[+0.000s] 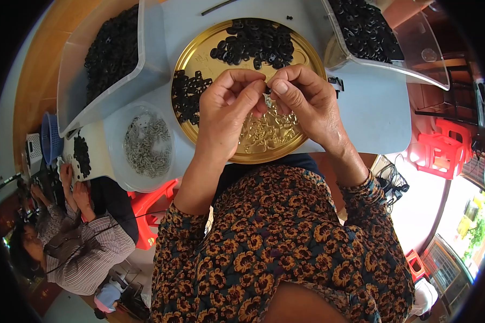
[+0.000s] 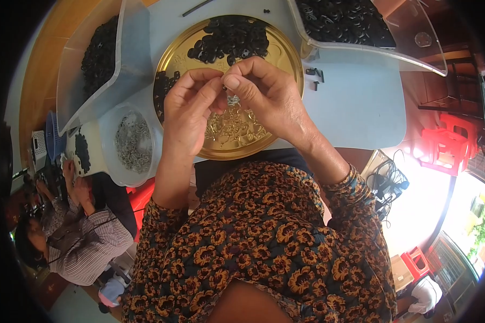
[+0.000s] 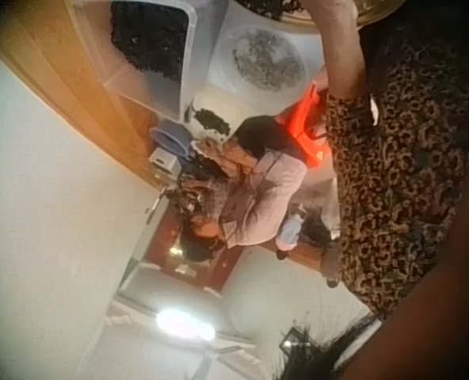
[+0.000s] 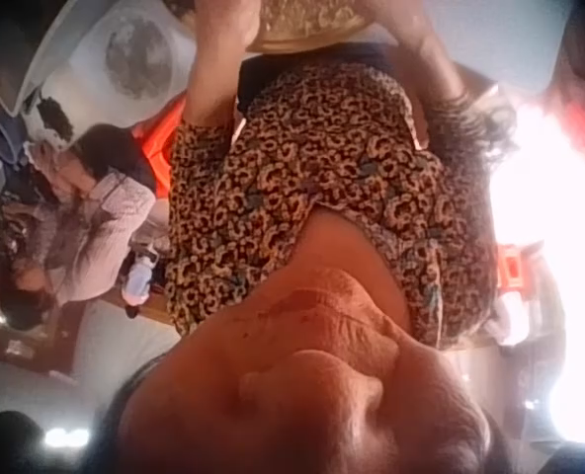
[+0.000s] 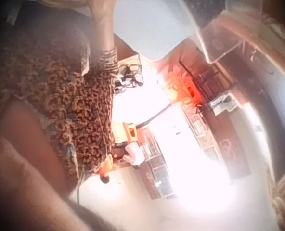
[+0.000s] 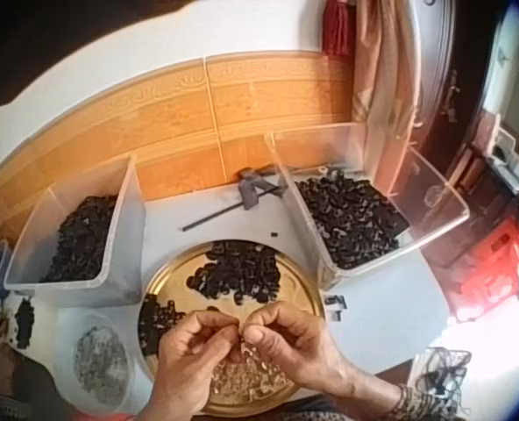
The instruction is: The person assembles small plastic components by hand, picking up plastic pieces and metal springs from a tray and fitting them together.
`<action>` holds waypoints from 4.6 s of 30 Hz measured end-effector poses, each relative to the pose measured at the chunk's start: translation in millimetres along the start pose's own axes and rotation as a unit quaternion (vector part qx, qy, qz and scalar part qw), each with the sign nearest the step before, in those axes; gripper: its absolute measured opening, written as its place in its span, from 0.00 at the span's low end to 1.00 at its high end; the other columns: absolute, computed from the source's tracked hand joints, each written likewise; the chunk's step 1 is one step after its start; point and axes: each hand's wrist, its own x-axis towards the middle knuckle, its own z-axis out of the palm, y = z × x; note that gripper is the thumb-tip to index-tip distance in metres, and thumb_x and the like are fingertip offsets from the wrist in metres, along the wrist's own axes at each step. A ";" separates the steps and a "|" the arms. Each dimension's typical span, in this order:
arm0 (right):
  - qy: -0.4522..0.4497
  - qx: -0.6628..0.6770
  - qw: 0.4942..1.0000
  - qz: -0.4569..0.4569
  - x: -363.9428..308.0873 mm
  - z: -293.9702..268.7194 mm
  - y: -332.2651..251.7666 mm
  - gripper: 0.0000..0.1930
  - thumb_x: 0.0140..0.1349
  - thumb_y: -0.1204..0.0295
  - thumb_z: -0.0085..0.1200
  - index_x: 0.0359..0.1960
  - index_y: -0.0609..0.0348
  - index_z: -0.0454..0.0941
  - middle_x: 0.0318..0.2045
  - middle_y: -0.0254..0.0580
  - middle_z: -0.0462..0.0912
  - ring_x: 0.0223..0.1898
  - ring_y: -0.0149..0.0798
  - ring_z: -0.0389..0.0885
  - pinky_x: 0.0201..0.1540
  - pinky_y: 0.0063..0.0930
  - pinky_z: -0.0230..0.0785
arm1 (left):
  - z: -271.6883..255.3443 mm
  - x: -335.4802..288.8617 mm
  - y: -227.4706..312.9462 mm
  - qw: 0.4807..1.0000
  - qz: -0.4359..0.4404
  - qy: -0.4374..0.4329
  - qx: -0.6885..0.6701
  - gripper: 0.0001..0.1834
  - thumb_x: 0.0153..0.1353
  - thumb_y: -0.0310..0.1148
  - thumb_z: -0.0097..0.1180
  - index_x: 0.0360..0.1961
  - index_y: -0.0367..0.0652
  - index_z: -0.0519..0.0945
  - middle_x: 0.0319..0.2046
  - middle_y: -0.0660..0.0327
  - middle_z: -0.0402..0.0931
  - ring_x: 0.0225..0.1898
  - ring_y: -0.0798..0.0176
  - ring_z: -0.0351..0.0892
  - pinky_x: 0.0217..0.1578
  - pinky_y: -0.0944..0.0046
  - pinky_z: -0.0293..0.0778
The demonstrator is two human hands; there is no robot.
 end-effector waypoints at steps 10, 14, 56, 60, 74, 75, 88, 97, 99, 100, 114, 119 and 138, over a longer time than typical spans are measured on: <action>-0.016 -0.090 0.995 -0.047 1.3 12.5 2.2 0.08 0.66 0.71 0.55 0.38 0.65 0.76 0.30 0.34 0.80 0.32 0.23 0.76 0.37 0.19 0.72 | 3.8 -25.3 -4.8 0.994 0.061 0.042 0.077 0.08 0.65 0.26 0.55 0.42 0.34 0.77 0.33 0.60 0.79 0.30 0.72 0.79 0.31 0.73 0.77; 0.011 -0.063 0.998 -0.029 3.7 12.5 4.4 0.09 0.67 0.70 0.54 0.38 0.65 0.75 0.30 0.33 0.80 0.31 0.22 0.75 0.35 0.17 0.71 | -6.6 -21.4 -5.6 0.984 -0.027 0.034 -0.174 0.15 0.68 0.30 0.47 0.50 0.29 0.73 0.43 0.52 0.76 0.43 0.59 0.79 0.46 0.62 0.78; -0.018 -0.030 0.999 0.042 -10.4 14.2 6.4 0.10 0.67 0.69 0.54 0.40 0.65 0.74 0.31 0.29 0.78 0.34 0.20 0.72 0.36 0.14 0.67 | -20.3 -26.9 5.8 0.991 0.040 0.033 -0.124 0.13 0.67 0.26 0.49 0.51 0.32 0.72 0.48 0.43 0.76 0.49 0.47 0.79 0.53 0.52 0.76; -0.019 -0.030 0.998 0.057 -13.1 16.6 6.4 0.11 0.67 0.68 0.54 0.40 0.65 0.75 0.31 0.30 0.78 0.34 0.20 0.72 0.36 0.15 0.67 | -27.4 -30.0 -0.1 0.994 0.033 0.052 -0.086 0.13 0.67 0.25 0.50 0.51 0.32 0.72 0.44 0.45 0.79 0.45 0.50 0.82 0.48 0.56 0.79; -0.011 -0.041 0.999 0.028 4.5 24.7 9.0 0.11 0.66 0.66 0.56 0.39 0.64 0.75 0.29 0.29 0.77 0.31 0.20 0.72 0.34 0.16 0.67 | -22.3 -36.6 -1.5 0.995 0.083 0.053 0.005 0.13 0.63 0.22 0.55 0.49 0.30 0.75 0.37 0.57 0.77 0.35 0.67 0.80 0.39 0.66 0.81; -0.012 -0.038 0.999 0.032 5.0 25.6 9.3 0.12 0.66 0.66 0.56 0.39 0.64 0.75 0.29 0.29 0.77 0.31 0.20 0.72 0.34 0.16 0.68 | -22.7 -36.7 -1.7 0.995 0.081 0.052 0.004 0.12 0.64 0.23 0.55 0.48 0.30 0.75 0.37 0.58 0.77 0.35 0.67 0.80 0.38 0.67 0.80; 0.018 -0.008 0.999 0.026 6.0 36.9 13.0 0.12 0.66 0.64 0.56 0.37 0.63 0.75 0.28 0.29 0.78 0.30 0.20 0.71 0.32 0.15 0.67 | -14.9 -34.9 -0.1 0.996 0.058 0.063 -0.018 0.09 0.66 0.26 0.54 0.44 0.34 0.73 0.34 0.61 0.75 0.32 0.71 0.75 0.35 0.71 0.73; 0.031 -0.032 0.999 0.007 8.2 39.1 11.6 0.12 0.66 0.65 0.56 0.35 0.63 0.74 0.26 0.28 0.76 0.28 0.19 0.70 0.30 0.14 0.66 | -15.7 -34.7 -1.2 0.997 0.061 0.055 0.004 0.08 0.65 0.24 0.54 0.43 0.34 0.73 0.35 0.60 0.75 0.32 0.72 0.76 0.35 0.72 0.74; 0.029 -0.025 0.999 0.010 8.0 38.7 11.7 0.11 0.66 0.65 0.56 0.35 0.63 0.74 0.27 0.28 0.76 0.29 0.19 0.70 0.31 0.14 0.66 | -15.9 -34.3 -0.5 0.996 0.060 0.058 0.011 0.08 0.65 0.24 0.55 0.43 0.34 0.74 0.35 0.60 0.76 0.32 0.72 0.76 0.35 0.73 0.74; 0.027 -0.025 0.999 0.010 8.0 38.4 11.7 0.11 0.66 0.65 0.56 0.35 0.63 0.74 0.27 0.28 0.76 0.29 0.19 0.70 0.31 0.14 0.66 | -16.0 -34.3 -0.4 0.996 0.059 0.058 0.018 0.08 0.64 0.25 0.55 0.43 0.34 0.74 0.35 0.60 0.76 0.32 0.72 0.76 0.34 0.73 0.75; 0.035 -0.045 0.998 -0.011 4.4 38.4 15.5 0.11 0.66 0.67 0.56 0.36 0.64 0.75 0.28 0.30 0.78 0.30 0.19 0.72 0.32 0.14 0.67 | -14.0 -34.8 -3.0 0.995 0.075 0.066 0.014 0.08 0.64 0.26 0.56 0.42 0.34 0.74 0.34 0.60 0.77 0.30 0.72 0.77 0.33 0.74 0.76; 0.045 -0.036 0.998 -0.018 3.2 40.1 12.0 0.11 0.66 0.67 0.56 0.36 0.64 0.75 0.28 0.30 0.78 0.30 0.19 0.72 0.31 0.14 0.67 | -15.7 -35.9 -4.6 0.994 0.081 0.066 0.026 0.08 0.64 0.26 0.56 0.42 0.34 0.75 0.34 0.61 0.77 0.30 0.73 0.77 0.33 0.74 0.75; 0.047 -0.063 0.996 -0.050 4.0 45.0 19.4 0.08 0.66 0.71 0.56 0.35 0.65 0.74 0.26 0.32 0.79 0.30 0.20 0.76 0.31 0.15 0.70 | -11.2 -36.7 -8.9 0.990 0.110 0.084 0.013 0.06 0.64 0.23 0.54 0.41 0.34 0.74 0.34 0.61 0.76 0.31 0.72 0.77 0.34 0.74 0.76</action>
